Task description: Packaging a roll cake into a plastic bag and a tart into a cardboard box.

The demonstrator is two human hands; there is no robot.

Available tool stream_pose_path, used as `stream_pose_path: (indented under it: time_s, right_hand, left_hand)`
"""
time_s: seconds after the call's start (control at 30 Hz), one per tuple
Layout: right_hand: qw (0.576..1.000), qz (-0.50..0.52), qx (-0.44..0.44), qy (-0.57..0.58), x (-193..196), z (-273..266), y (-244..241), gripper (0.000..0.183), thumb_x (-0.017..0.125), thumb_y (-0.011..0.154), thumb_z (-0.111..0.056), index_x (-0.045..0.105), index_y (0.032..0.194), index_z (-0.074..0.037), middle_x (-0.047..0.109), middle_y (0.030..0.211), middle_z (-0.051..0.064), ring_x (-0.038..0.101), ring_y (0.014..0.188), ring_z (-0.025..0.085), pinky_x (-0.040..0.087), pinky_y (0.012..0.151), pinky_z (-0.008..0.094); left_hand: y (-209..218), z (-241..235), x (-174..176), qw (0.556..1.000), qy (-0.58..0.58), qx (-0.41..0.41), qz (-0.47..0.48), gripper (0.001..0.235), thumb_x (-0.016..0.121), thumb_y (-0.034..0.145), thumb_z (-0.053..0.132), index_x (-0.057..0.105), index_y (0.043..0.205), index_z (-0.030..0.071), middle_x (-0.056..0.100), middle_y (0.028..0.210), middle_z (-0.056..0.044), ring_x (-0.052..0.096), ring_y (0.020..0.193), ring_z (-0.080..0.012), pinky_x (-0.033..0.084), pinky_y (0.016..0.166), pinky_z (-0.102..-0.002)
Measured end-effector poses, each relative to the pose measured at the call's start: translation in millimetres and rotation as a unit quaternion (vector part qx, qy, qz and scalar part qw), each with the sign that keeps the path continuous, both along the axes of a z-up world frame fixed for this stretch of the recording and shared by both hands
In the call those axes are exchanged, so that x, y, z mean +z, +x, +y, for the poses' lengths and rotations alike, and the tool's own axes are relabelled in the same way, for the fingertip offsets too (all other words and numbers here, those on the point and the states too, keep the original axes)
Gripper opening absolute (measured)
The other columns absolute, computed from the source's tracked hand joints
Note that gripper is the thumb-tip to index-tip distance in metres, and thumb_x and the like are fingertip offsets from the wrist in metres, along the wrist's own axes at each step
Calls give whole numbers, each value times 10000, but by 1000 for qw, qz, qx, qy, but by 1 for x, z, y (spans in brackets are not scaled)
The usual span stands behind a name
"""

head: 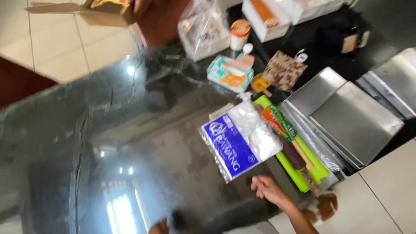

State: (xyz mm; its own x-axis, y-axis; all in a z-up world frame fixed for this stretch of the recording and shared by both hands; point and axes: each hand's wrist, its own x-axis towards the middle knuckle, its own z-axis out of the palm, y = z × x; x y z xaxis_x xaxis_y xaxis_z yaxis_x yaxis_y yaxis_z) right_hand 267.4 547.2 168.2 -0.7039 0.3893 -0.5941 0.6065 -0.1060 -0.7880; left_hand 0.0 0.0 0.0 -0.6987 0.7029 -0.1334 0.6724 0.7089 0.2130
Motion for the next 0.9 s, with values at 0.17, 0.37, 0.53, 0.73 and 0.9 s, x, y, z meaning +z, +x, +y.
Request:
stream_pose_path:
  time_s: [0.17,0.37,0.53,0.73,0.9]
  right_hand:
    - [960,113,-124,224,63,7,-50,331,532,1060,-308,704,1013,-29,593,700,63,564,672,161,482,647,315]
    - [853,146,-70,497,106,34,-105,338,641,960,-142,622,1279,-32,598,1190,197,556,1166,397,447,1030,487]
    - [859,106,29,500,69,43,-111,521,673,924,-193,545,1401,-27,537,1415,218,483,1315,420,360,1127,504]
    - [878,79,51,469,60,32,-102,599,672,917,-211,513,1475,-62,481,1510,224,441,1396,395,314,1172,498]
    - [881,42,73,465,83,14,-101,551,688,906,-219,554,1417,-61,518,1469,215,479,1331,386,348,1142,472]
  left_hand:
    - [24,193,168,839,278,297,-363,277,632,945,113,614,1219,77,752,1043,-54,723,910,-164,577,747,-311]
    - [37,305,116,767,336,167,-521,310,620,1006,132,610,1300,37,705,1124,-69,657,1016,-163,548,886,-324]
    - [41,362,173,707,307,232,-594,573,660,932,233,486,1455,77,700,1228,-63,659,1104,-175,535,896,-363]
    - [42,376,176,685,297,282,-603,662,685,906,299,469,1483,59,737,1139,-98,703,1037,-198,572,895,-354]
    - [37,376,189,652,285,290,-641,479,636,938,386,656,1280,51,761,919,-77,725,819,-188,554,740,-320]
